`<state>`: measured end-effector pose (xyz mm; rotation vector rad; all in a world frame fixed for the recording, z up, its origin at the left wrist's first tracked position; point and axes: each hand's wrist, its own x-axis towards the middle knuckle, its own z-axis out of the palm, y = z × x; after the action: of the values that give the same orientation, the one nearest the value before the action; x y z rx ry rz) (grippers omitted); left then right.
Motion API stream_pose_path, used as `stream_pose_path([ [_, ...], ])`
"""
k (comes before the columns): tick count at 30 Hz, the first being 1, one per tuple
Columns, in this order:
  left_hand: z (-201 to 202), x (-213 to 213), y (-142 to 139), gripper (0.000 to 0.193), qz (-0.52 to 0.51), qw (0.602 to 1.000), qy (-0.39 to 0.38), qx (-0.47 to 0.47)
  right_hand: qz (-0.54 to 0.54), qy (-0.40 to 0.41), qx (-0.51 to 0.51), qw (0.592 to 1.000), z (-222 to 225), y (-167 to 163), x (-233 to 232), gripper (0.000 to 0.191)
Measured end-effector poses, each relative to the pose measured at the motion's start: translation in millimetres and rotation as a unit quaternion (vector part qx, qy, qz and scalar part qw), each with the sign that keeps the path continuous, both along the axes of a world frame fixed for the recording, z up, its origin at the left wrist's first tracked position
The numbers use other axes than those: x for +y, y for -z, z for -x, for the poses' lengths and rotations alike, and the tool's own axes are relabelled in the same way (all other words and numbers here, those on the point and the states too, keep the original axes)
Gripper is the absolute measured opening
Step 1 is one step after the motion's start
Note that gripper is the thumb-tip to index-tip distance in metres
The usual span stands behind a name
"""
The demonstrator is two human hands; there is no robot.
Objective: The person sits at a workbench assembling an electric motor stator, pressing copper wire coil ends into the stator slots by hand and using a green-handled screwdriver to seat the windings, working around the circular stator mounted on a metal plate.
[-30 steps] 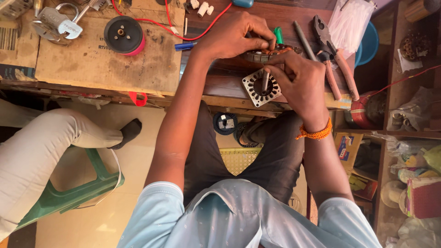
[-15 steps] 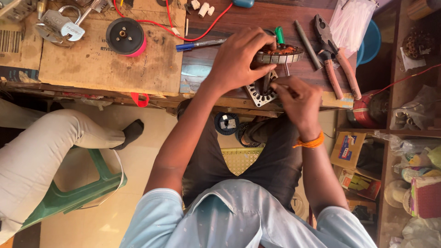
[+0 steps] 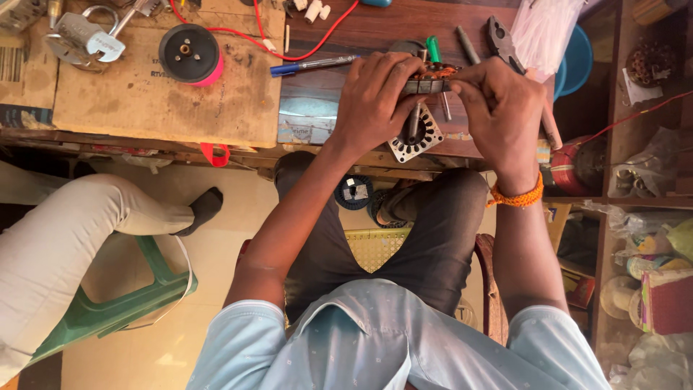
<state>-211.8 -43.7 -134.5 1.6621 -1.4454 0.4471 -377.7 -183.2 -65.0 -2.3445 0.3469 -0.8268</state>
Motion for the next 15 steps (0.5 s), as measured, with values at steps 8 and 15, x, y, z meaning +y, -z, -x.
stream_pose_path([
  [8, 4.3, -1.7, -15.2, 0.048, -0.005, 0.999, -0.007, 0.046, 0.025, -0.035, -0.025, 0.999, -30.1, 11.4, -24.4, 0.005],
  [15, -31.6, -50.1, -25.0, 0.034, -0.033, 0.975, 0.112, 0.19, 0.057, -0.021, 0.013, 0.998, -43.8, 14.2, -43.2, 0.009],
])
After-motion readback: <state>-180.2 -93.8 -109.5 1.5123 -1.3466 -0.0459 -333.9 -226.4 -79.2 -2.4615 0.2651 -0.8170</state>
